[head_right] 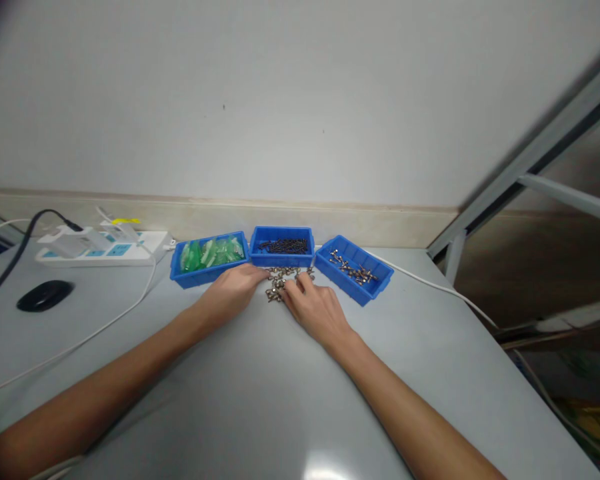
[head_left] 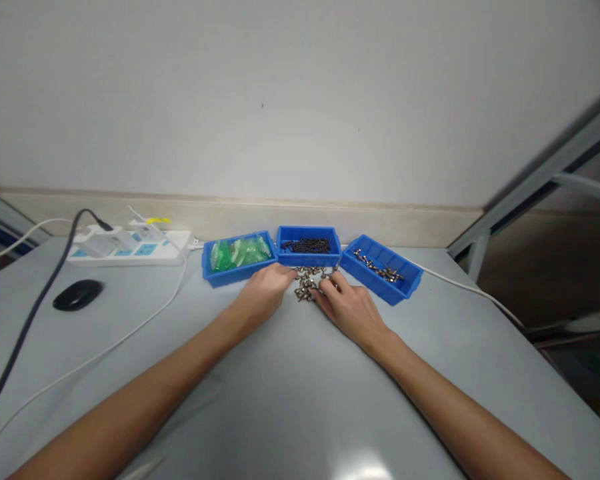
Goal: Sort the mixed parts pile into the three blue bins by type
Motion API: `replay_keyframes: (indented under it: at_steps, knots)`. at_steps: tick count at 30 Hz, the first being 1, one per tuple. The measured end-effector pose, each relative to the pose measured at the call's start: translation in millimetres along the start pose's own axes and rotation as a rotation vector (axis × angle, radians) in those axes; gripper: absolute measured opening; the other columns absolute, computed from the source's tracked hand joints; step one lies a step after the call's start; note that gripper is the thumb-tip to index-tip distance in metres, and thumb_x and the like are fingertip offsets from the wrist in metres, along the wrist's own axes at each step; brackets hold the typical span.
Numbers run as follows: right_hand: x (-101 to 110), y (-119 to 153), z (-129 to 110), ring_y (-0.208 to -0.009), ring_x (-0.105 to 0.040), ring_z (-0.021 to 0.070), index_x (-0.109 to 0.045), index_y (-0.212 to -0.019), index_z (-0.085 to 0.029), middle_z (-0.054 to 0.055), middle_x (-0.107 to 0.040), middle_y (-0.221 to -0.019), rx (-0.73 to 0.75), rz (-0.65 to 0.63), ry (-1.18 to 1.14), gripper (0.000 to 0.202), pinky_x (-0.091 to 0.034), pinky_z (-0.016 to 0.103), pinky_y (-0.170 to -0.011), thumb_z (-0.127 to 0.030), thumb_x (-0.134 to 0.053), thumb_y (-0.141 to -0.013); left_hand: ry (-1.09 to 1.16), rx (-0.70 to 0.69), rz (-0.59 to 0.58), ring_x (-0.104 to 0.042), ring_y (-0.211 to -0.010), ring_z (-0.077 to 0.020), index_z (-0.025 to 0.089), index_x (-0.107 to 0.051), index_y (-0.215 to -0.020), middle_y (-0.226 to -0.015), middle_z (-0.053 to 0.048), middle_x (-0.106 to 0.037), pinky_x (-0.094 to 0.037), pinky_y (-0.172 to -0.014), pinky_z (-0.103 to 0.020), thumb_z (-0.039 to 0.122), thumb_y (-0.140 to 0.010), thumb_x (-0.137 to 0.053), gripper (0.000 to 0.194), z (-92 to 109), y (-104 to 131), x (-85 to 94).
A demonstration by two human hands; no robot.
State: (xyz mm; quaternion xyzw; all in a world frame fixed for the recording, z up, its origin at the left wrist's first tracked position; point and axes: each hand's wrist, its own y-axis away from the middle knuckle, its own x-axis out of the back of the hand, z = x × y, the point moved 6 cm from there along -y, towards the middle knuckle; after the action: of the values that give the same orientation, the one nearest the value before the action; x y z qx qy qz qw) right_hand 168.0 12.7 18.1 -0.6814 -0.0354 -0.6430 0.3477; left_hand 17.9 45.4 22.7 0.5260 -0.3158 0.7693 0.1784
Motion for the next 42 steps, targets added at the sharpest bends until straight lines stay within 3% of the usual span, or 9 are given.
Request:
replay_keyframes:
  at_steps: [4,7,12,18,25,32,36,39,42]
  knots:
    - [1,-18,2,-0.057,-0.054,0.0135,-0.067,-0.092,-0.019,0.008,-0.065,-0.085,0.062,0.031,0.02,0.032,-0.023,0.031,-0.052,-0.032,-0.04,-0.104,-0.063,0.027,0.033,-0.067,-0.102,-0.0252,0.013,-0.068,-0.112,-0.105,-0.013,-0.072,-0.054,-0.092,-0.041,0.003,-0.091,-0.045,0.033,-5,4,-1.3]
    - [14,-29,5,-0.062,-0.056,0.0155,-0.065,-0.088,-0.018,0.008,-0.065,-0.082,-0.019,0.123,-0.098,0.031,-0.029,0.03,-0.055,-0.034,-0.043,-0.103,-0.016,0.038,0.128,-0.069,-0.101,-0.025,0.013,-0.068,-0.111,-0.106,-0.013,-0.074,-0.055,-0.092,-0.042,0.006,-0.092,-0.048,0.028,-4,6,3.3]
    - [33,-24,16,-0.063,-0.054,0.0151,-0.063,-0.088,-0.019,0.003,-0.062,-0.074,-0.233,0.289,-0.545,0.018,-0.041,0.028,-0.062,-0.032,-0.053,-0.097,0.378,0.093,0.362,-0.073,-0.088,-0.0179,0.014,-0.069,-0.109,-0.102,-0.008,-0.076,-0.059,-0.089,-0.034,0.01,-0.088,-0.061,0.022,0,13,15.7]
    - [26,-13,15,-0.07,-0.062,0.0166,-0.07,-0.106,-0.02,0.004,-0.072,-0.085,-0.189,0.108,-0.881,0.019,-0.049,0.029,-0.068,-0.027,-0.062,-0.089,0.722,0.199,0.385,-0.075,-0.086,-0.0173,0.014,-0.059,-0.123,-0.1,-0.008,-0.073,-0.064,-0.081,-0.028,0.019,-0.084,-0.069,0.04,4,18,11.5]
    - [9,-13,14,-0.068,-0.064,0.0161,-0.076,-0.092,-0.02,0.004,-0.075,-0.082,-0.241,-0.036,-1.117,0.013,-0.052,0.029,-0.065,-0.027,-0.067,-0.084,0.665,0.188,0.403,-0.076,-0.084,-0.0165,0.018,-0.053,-0.122,-0.098,-0.004,-0.071,-0.064,-0.08,-0.026,0.02,-0.083,-0.071,0.044,7,19,15.7]
    - [5,-11,13,-0.071,-0.068,0.0168,-0.076,-0.1,-0.019,0.006,-0.076,-0.086,-0.299,-0.106,-1.272,0.024,-0.056,0.032,-0.071,-0.033,-0.073,-0.081,0.586,0.135,0.397,-0.075,-0.087,-0.0157,0.019,-0.052,-0.119,-0.1,-0.003,-0.071,-0.063,-0.081,-0.025,0.019,-0.084,-0.071,0.04,16,18,16.9]
    - [-1,-10,16,-0.067,-0.07,0.019,-0.077,-0.092,-0.016,0.007,-0.076,-0.077,-0.431,-0.166,-1.395,0.027,-0.058,0.032,-0.065,-0.039,-0.077,-0.077,0.531,0.084,0.404,-0.074,-0.093,-0.0165,0.018,-0.053,-0.118,-0.105,-0.005,-0.071,-0.063,-0.083,-0.026,0.019,-0.086,-0.07,0.037,19,17,18.4]
    - [-3,-10,26,-0.07,-0.073,0.0214,-0.077,-0.088,-0.016,0.008,-0.077,-0.076,-0.564,-0.035,-1.444,0.029,-0.061,0.035,-0.069,-0.039,-0.081,-0.071,0.424,0.044,0.372,-0.072,-0.103,-0.0192,0.017,-0.054,-0.124,-0.118,-0.009,-0.069,-0.06,-0.094,-0.034,0.021,-0.091,-0.064,0.035,19,16,15.7]
    - [7,-4,50,-0.074,-0.075,0.0227,-0.077,-0.087,-0.015,0.009,-0.077,-0.08,-0.772,0.327,-1.363,0.027,-0.062,0.036,-0.073,-0.036,-0.08,-0.071,0.244,-0.023,0.28,-0.057,-0.129,-0.0241,0.016,-0.054,-0.133,-0.136,-0.013,-0.062,-0.047,-0.112,-0.048,0.016,-0.097,-0.049,0.036,18,15,5.1]
